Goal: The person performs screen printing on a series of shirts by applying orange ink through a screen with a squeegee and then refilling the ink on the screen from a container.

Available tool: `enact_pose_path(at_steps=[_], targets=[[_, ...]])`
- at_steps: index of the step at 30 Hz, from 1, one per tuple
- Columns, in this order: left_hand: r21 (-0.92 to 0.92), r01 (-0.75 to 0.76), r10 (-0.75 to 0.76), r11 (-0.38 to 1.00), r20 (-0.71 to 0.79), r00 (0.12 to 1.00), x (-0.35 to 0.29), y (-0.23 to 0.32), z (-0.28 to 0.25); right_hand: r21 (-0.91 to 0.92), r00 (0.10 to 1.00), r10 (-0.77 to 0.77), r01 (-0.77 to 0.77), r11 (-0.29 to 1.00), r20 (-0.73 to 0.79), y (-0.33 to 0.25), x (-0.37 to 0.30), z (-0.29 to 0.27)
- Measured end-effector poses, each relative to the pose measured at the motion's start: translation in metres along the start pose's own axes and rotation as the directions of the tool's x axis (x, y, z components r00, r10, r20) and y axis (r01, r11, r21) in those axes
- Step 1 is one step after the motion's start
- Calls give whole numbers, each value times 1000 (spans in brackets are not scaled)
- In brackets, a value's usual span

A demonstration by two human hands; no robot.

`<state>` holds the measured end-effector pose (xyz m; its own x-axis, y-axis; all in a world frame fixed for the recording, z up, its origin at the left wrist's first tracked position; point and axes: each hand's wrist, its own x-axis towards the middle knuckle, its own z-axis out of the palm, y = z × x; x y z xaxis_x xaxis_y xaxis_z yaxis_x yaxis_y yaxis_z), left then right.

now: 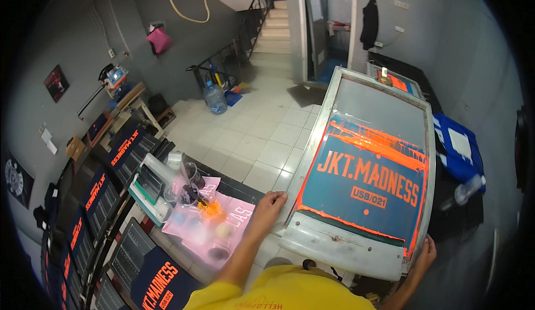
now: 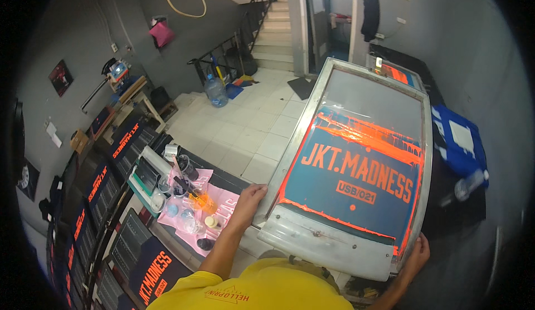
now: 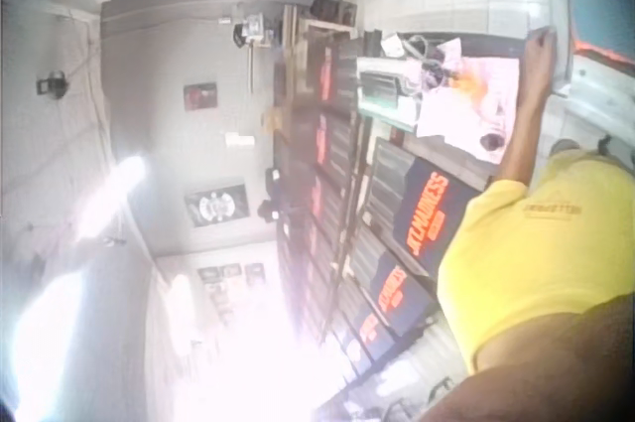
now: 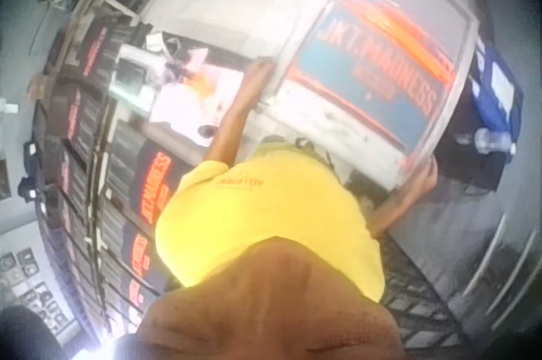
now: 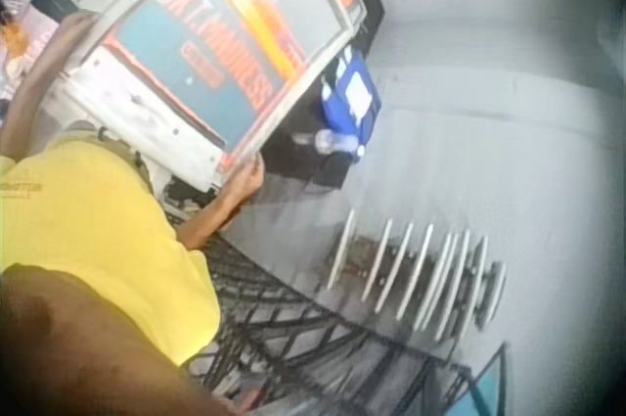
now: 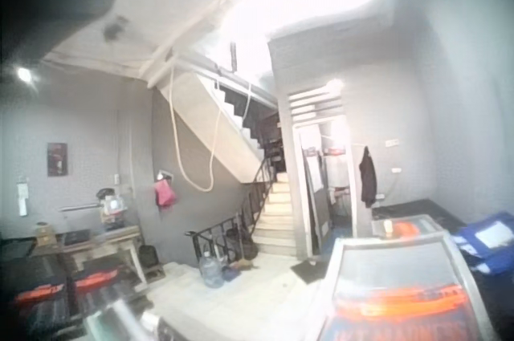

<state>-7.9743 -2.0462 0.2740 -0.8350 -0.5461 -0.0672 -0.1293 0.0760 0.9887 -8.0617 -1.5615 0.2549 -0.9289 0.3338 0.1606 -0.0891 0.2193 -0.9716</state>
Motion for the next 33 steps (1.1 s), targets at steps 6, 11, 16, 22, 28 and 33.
enact_pose_path(at_steps=[6, 11, 16, 22, 28, 33], targets=[[-139, 39, -52, 989, -90, 995, 117, -2, 21, -44, 998, -7, 10, 999, 69, 5, 125, 105], [-109, -4, -17, 994, -189, 982, 203, -3, 9, -62, 983, -61, 73, 995, 171, 19, 201, 211], [-62, -10, -8, 998, -287, 958, 274, -13, -16, -90, 954, -101, 132, 987, 283, 12, 262, 308], [-78, 33, -63, 996, -417, 907, 331, -11, -55, -109, 911, -121, 177, 978, 395, -11, 308, 433], [-92, 78, -117, 993, -583, 804, 392, -21, -90, -82, 809, -141, 227, 970, 571, -24, 356, 580], [-103, 118, -157, 988, -665, 730, 467, -16, -103, 39, 746, -76, 68, 997, 662, -33, 400, 700]])
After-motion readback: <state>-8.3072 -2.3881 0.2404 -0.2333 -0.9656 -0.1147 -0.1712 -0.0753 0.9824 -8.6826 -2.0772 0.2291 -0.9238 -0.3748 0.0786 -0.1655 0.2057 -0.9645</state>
